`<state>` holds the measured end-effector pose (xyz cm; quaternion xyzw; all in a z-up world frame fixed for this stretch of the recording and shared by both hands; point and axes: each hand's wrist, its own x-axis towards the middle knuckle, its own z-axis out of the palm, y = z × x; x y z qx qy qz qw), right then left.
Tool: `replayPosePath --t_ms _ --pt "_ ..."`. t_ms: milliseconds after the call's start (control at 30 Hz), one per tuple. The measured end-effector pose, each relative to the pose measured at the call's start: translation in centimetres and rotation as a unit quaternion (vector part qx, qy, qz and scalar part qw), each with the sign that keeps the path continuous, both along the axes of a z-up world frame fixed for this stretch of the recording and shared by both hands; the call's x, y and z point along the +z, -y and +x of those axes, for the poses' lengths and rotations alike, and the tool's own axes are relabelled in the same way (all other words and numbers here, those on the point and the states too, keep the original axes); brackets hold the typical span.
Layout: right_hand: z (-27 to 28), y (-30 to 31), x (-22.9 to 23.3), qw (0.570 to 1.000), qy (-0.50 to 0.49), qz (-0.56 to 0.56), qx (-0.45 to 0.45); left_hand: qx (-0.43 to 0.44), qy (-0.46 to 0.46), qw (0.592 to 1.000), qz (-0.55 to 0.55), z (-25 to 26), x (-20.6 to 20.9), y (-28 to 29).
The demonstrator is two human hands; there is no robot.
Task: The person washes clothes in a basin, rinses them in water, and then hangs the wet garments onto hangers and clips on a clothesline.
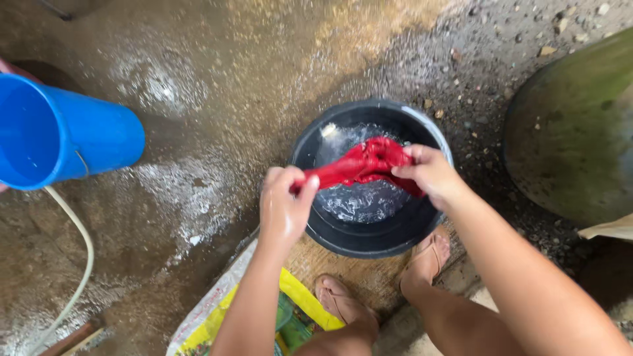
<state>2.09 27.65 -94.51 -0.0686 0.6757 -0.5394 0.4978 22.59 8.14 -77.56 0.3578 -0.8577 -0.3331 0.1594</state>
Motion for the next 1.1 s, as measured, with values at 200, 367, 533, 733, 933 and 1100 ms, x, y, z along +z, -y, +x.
replayPosePath --t_ms 200,367,533,733,933,1100 --pt "2.8 0.7 -11.5 0.973 -0.141 0.183 -0.017 -0.115 -0.103 0.986 0.064 0.5 2.4 -1.0" --pt "3.8 4.4 -18.2 0.903 -0.191 0.357 0.142 -0.079 -0.146 0.944 0.286 0.8 -0.6 -0.1" --pt "9.0 6.6 -22.4 0.886 -0.169 0.322 0.288 -0.046 -0.178 0.911 0.369 2.5 -2.6 1.1" --pt "9.1 7.7 -19.6 0.824 -0.041 0.249 0.507 -0.113 0.019 0.98 0.163 2.5 -5.0 1.9" --pt "5.7 4.1 -11.9 0.94 -0.016 0.126 0.318 -0.019 0.015 0.977 0.213 1.9 -5.0 1.5" --pt "5.7 0.4 -3.8 0.934 -0.187 0.188 0.238 -0.004 0.043 0.965 0.259 0.9 -1.2 -0.9"
